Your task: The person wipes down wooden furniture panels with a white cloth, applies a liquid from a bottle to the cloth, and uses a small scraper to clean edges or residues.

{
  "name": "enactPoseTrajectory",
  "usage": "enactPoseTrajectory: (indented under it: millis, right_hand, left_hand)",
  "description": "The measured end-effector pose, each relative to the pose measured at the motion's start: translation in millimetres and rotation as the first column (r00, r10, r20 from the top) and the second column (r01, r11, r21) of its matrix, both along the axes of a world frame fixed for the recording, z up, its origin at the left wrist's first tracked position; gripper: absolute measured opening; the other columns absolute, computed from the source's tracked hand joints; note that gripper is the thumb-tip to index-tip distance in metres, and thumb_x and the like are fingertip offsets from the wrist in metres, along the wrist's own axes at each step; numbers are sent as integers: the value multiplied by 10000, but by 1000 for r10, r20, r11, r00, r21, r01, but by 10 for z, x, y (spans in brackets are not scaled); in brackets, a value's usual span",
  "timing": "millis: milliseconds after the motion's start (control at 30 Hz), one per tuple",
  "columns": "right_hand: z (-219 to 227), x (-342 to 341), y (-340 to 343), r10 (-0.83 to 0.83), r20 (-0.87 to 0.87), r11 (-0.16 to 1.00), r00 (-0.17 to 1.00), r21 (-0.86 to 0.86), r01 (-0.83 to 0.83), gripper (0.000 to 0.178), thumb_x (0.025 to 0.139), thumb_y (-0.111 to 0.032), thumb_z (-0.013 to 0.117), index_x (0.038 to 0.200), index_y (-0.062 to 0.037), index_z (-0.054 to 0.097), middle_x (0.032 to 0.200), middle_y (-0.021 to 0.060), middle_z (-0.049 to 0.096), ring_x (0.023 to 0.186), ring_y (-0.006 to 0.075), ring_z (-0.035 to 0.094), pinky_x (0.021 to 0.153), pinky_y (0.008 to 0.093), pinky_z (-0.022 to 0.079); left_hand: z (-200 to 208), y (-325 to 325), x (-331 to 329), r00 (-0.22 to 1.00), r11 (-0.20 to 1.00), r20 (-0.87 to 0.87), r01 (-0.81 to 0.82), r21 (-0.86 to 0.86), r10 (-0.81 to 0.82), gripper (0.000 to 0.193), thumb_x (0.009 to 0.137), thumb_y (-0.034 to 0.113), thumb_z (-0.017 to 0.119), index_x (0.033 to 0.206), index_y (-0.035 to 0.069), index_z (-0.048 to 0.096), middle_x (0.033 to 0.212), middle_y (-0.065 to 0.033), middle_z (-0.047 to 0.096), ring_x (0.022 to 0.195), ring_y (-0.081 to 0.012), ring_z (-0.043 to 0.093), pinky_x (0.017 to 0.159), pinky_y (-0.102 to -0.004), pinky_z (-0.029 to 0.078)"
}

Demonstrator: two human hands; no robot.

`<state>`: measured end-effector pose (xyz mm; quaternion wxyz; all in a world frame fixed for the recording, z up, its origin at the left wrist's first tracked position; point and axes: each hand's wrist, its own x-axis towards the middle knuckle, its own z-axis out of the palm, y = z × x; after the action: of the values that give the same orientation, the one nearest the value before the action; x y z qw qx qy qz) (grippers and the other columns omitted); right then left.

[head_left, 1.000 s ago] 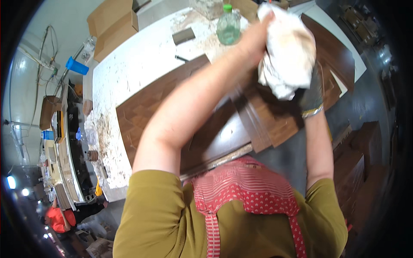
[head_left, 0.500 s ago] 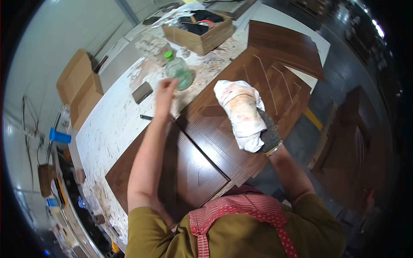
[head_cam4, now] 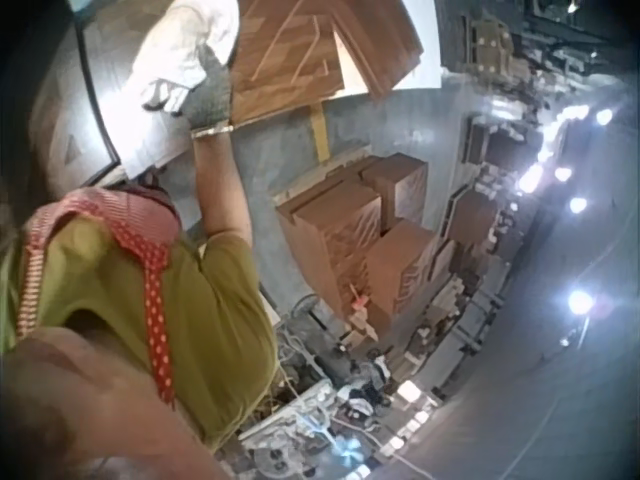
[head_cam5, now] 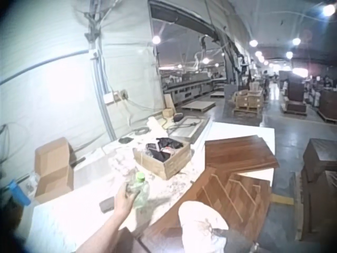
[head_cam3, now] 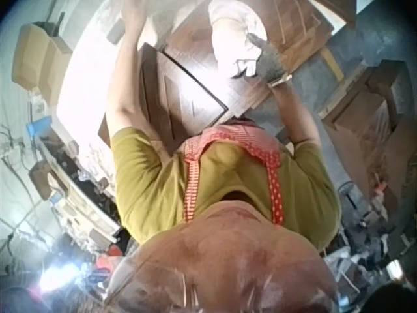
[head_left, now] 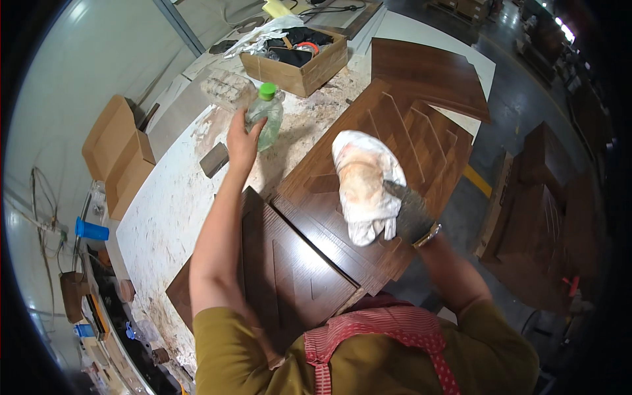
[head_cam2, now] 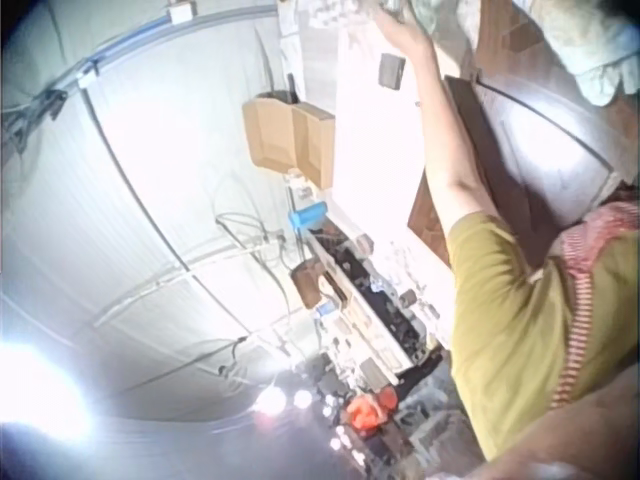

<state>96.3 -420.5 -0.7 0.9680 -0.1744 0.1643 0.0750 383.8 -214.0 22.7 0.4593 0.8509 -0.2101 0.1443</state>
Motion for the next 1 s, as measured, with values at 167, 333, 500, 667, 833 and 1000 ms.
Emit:
enactPoseTrajectory:
  millis: [167, 333, 500, 667, 833, 1000]
  right_hand:
    - [150, 302, 140, -63, 209, 980, 976, -171, 100, 571, 914, -219, 541, 1372, 37, 316, 1331, 207, 463, 1215, 329, 481, 1048, 441, 386]
    - [124, 414, 540, -8, 320, 947, 947, -301, 109, 552, 871, -179, 638, 1324, 29, 401, 1230, 153, 534, 1102, 237, 556, 951, 339, 467]
    - [-32, 462, 785, 91, 202, 989, 975, -135, -64, 433, 902, -225, 608, 1251, 1, 487, 1135, 116, 583, 1009, 187, 589, 867, 306, 505]
    - [145, 411, 946, 99, 218, 986, 971, -152, -67, 427, 909, -240, 598, 1251, -9, 490, 1144, 102, 577, 1015, 175, 579, 863, 302, 498]
    - [143, 503, 934, 116, 255, 974, 960, -220, -60, 460, 899, -252, 605, 1267, -5, 481, 1168, 103, 564, 1047, 185, 568, 888, 301, 483]
    - [75, 541, 756, 166, 271, 981, 948, -143, -131, 569, 907, -309, 584, 1336, 4, 380, 1242, 155, 524, 1104, 254, 560, 933, 373, 499]
  left_hand:
    - [677, 264, -799, 788, 725, 339, 188, 663, -514, 464, 653, 180, 744, 1092, 154, 596, 859, -70, 546, 828, -253, 571, 699, -383, 463]
    - [708, 363, -1363, 757, 551, 319, 65, 832, -571, 325, 732, 187, 653, 1032, 120, 548, 823, -43, 542, 771, -219, 562, 663, -342, 460]
    - [927, 556, -1692, 759, 347, 256, -42, 937, -599, 241, 763, 140, 555, 1001, 102, 542, 840, -28, 546, 825, -183, 558, 694, -326, 456]
    - [1038, 727, -1829, 804, 345, 241, -47, 937, -544, 204, 753, 111, 554, 955, 103, 536, 845, -34, 552, 829, -197, 562, 695, -336, 463]
    - [1076, 813, -1616, 864, 375, 243, -69, 925, -441, 130, 764, 115, 553, 893, 105, 538, 796, -42, 561, 810, -226, 577, 682, -362, 475]
    - [1164, 791, -1819, 861, 316, 193, -39, 948, -471, 140, 774, 119, 552, 914, 107, 547, 809, -34, 572, 812, -209, 588, 682, -346, 480]
